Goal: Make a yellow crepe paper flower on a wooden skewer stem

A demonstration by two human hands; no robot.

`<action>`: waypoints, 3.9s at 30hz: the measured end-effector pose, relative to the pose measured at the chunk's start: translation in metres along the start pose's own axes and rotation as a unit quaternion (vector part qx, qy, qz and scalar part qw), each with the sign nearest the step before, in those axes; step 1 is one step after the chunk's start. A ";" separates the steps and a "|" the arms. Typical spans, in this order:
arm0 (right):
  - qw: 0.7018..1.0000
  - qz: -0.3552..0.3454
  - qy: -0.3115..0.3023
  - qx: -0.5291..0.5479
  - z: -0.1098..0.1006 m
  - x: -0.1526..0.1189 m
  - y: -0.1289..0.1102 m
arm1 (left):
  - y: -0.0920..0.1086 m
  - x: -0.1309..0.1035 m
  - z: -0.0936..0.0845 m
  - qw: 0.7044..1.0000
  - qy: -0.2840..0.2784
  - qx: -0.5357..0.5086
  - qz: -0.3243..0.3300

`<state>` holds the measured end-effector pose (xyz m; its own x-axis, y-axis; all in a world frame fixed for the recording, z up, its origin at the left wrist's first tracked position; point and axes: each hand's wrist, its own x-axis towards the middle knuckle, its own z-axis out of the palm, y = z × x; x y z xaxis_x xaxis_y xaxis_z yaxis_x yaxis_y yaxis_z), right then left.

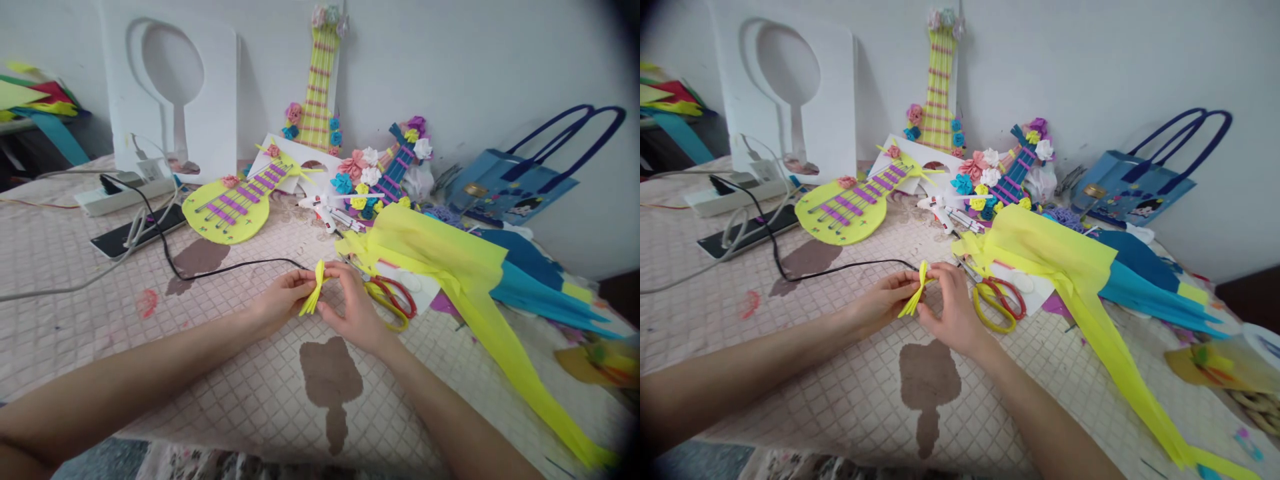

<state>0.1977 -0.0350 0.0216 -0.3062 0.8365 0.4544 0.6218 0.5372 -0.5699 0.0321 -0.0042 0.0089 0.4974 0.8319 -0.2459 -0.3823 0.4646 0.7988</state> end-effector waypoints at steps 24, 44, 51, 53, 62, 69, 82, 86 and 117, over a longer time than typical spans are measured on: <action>0.999 -0.006 -0.045 -0.018 -0.003 -0.001 0.002 | 0.000 0.001 -0.001 0.997 -0.030 -0.062 -0.039; 0.993 0.013 0.100 -0.068 0.001 -0.001 0.006 | 0.011 0.000 0.002 0.993 0.037 0.096 0.057; 0.996 0.011 0.065 -0.068 -0.004 -0.001 0.009 | 0.023 0.000 -0.003 0.861 -0.025 0.458 0.220; 0.995 0.007 0.059 -0.074 -0.005 -0.001 0.010 | 0.023 -0.001 -0.005 0.818 -0.037 0.514 0.255; 0.997 -0.005 0.001 -0.079 -0.004 0.000 0.015 | 0.030 0.000 -0.009 0.754 -0.086 0.579 0.299; 0.996 -0.023 -0.024 -0.083 -0.001 0.000 0.013 | 0.022 -0.003 -0.011 0.596 -0.060 0.698 0.392; 0.994 -0.058 -0.034 -0.085 -0.001 0.001 0.015 | 0.030 0.001 -0.013 0.573 -0.084 0.699 0.419; 0.994 -0.065 -0.033 -0.086 -0.001 0.001 0.017 | 0.031 0.002 -0.014 0.549 -0.093 0.715 0.423; 0.982 -0.038 -0.083 -0.164 0.012 -0.006 0.010 | 0.017 -0.003 -0.012 0.551 -0.067 0.763 0.331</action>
<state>0.1973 -0.0333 0.0046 -0.4568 0.8159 0.3544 0.7832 0.5578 -0.2747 0.0146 0.0050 0.0160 0.7350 0.5883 0.3371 0.5347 -0.8087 0.2454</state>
